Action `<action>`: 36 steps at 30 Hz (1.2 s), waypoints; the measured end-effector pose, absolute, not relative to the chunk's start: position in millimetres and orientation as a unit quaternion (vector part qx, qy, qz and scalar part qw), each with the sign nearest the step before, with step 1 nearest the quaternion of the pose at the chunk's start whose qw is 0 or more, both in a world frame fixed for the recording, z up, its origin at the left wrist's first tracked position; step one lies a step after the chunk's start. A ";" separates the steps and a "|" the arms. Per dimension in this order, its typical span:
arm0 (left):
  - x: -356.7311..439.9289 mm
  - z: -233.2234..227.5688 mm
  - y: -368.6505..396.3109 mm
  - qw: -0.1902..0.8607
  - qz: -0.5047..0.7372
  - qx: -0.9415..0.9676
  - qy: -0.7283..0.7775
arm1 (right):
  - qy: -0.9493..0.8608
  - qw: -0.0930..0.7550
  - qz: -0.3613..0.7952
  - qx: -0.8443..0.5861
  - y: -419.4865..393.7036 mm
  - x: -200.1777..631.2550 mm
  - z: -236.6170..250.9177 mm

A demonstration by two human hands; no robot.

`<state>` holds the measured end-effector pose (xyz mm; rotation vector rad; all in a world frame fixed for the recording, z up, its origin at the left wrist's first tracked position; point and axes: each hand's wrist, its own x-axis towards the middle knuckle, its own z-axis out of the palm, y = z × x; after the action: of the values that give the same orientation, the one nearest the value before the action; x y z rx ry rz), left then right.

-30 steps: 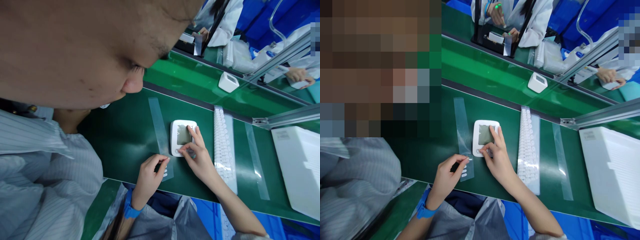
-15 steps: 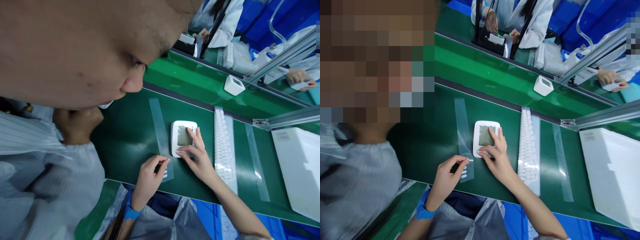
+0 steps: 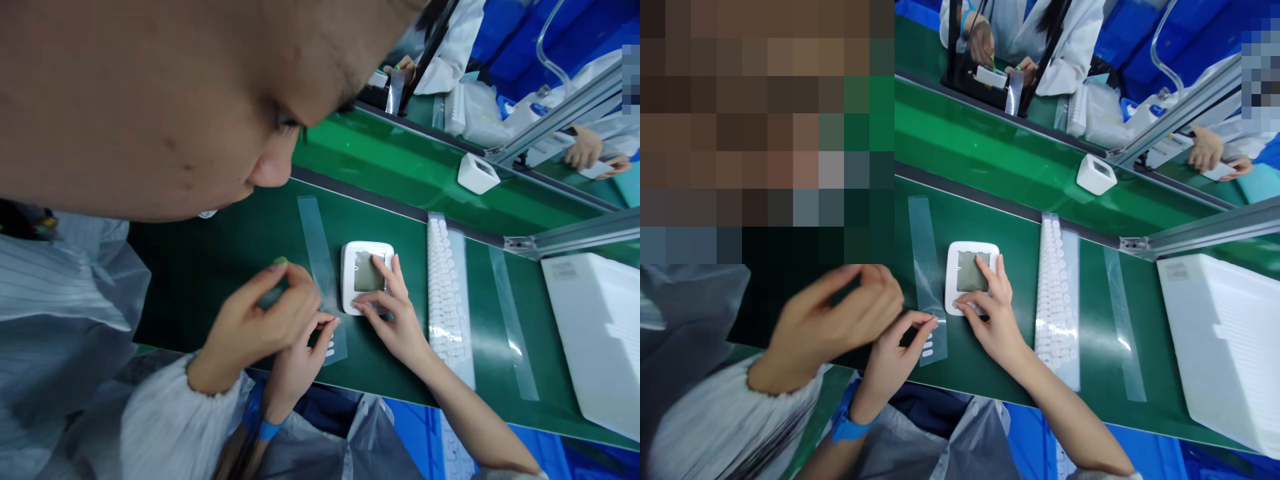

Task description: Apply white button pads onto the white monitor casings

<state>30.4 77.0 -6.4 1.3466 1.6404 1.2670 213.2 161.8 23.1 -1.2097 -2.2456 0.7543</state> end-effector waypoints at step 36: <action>30.7 -0.3 75.7 0.331 0.450 0.548 0.622 | -0.780 0.246 0.315 -0.481 160.7 204.5 29.3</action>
<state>30.7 75.7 -0.3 1.4327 1.6275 1.1779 204.5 160.7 29.3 -1.3120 -2.1280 0.8605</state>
